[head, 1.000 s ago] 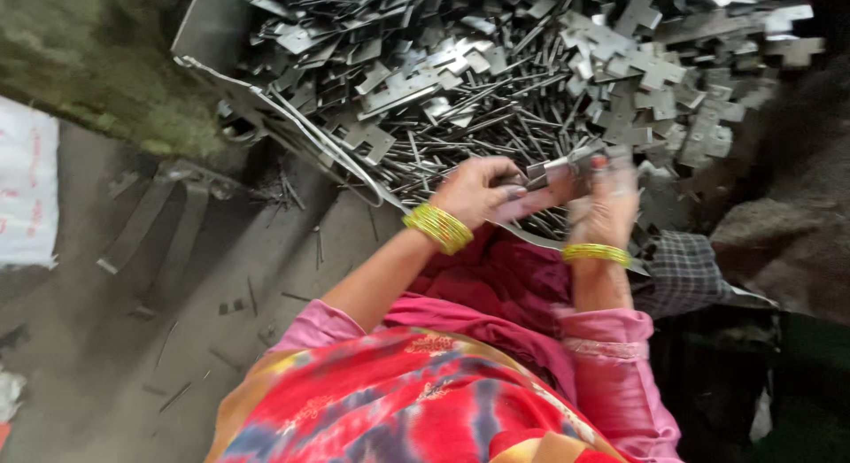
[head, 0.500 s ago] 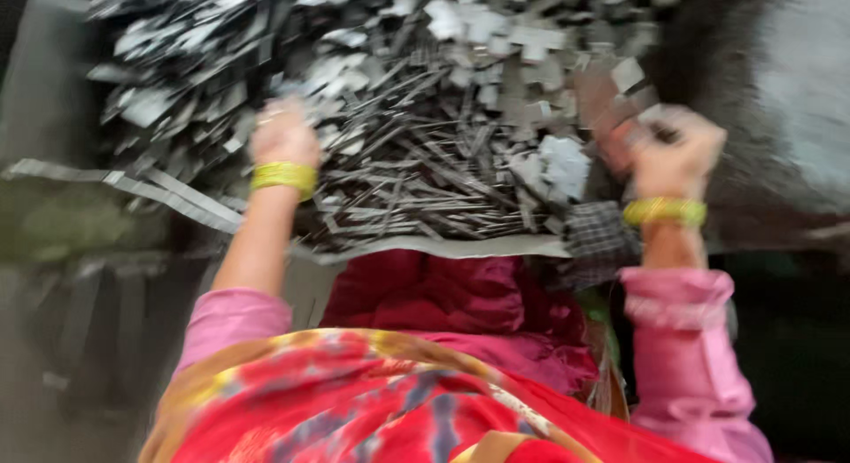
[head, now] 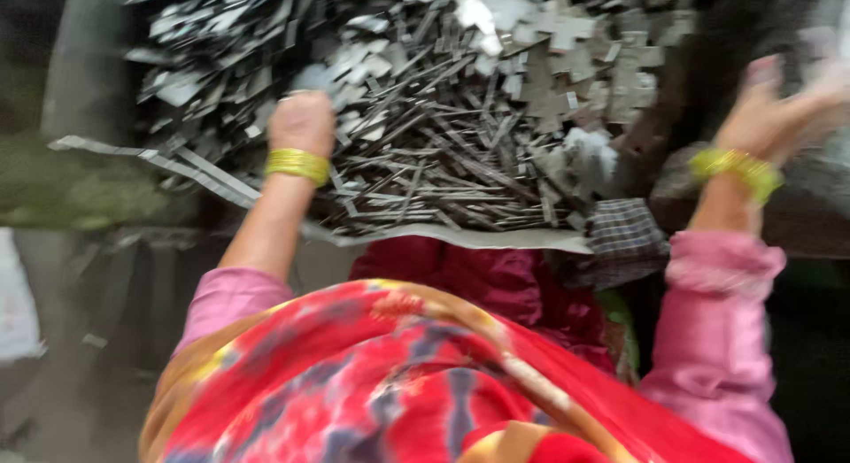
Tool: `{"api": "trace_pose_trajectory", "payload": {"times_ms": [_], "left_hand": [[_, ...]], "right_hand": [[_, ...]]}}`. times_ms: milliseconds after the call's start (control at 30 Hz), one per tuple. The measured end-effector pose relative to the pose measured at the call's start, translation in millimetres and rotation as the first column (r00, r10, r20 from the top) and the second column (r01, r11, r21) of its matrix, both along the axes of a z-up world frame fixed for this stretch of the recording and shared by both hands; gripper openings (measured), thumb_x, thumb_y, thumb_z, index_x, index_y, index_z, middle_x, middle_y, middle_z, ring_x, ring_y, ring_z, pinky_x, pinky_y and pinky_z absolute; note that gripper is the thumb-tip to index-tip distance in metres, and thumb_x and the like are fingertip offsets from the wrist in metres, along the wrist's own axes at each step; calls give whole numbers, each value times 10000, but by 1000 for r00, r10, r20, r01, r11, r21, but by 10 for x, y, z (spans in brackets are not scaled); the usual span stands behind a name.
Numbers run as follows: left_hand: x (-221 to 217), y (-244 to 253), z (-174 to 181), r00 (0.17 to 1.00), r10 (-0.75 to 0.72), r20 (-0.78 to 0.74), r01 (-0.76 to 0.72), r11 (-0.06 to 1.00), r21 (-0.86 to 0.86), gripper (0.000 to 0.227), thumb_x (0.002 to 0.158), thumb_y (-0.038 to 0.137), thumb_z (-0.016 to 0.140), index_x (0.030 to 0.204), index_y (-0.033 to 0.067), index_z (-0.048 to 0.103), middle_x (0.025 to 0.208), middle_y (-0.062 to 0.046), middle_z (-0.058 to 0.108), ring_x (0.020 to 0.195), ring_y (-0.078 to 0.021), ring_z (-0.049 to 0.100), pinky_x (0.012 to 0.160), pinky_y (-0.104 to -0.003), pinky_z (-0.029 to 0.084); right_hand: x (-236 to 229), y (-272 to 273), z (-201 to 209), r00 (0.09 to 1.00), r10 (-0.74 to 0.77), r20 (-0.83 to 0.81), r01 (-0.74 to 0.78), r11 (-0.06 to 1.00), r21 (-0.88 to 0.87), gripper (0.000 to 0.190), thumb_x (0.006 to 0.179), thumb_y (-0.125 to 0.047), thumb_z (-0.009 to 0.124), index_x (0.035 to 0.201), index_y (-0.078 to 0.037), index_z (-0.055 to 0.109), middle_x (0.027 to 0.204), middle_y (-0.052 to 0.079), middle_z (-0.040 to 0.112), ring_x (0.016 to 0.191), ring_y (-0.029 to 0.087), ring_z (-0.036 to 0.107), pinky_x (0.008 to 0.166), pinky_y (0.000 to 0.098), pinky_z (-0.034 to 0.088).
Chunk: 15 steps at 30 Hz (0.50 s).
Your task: The person inserts metal pins into metal hinge plates by hand, then places the assembled hinges onto a nearby surface. The task is performed repeatedly with both hands working together to align and insert the pins.
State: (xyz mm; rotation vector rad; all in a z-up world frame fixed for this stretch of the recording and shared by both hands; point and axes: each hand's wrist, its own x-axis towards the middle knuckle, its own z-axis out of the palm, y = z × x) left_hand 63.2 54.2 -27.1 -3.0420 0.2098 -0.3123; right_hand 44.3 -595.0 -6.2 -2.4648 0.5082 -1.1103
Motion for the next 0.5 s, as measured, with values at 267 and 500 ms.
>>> {"api": "trace_pose_trajectory", "payload": {"times_ms": [267,500], "left_hand": [[-418,-940,737,999,18,-45,-32,945,-324,309,811,330,771,1035,137,682,819,-65,698,686,-219,684,597,-379,557],[-907,-1665,1510,982,-119,-143,-33,645,-763,475,894,117,662,1338,2,540,927,-101,734,722,-188,724,630,-332,621]], "right_hand": [[-995,3091,60,665,709,236,-524,218,823,254,977,1,696,1230,-21,703,1103,37,724,1014,125,667,938,272,556],[-1374,3732,390,728,679,89,-683,710,174,611,852,-93,757,1379,92,509,1281,242,625,1160,324,624,988,406,519]]}}
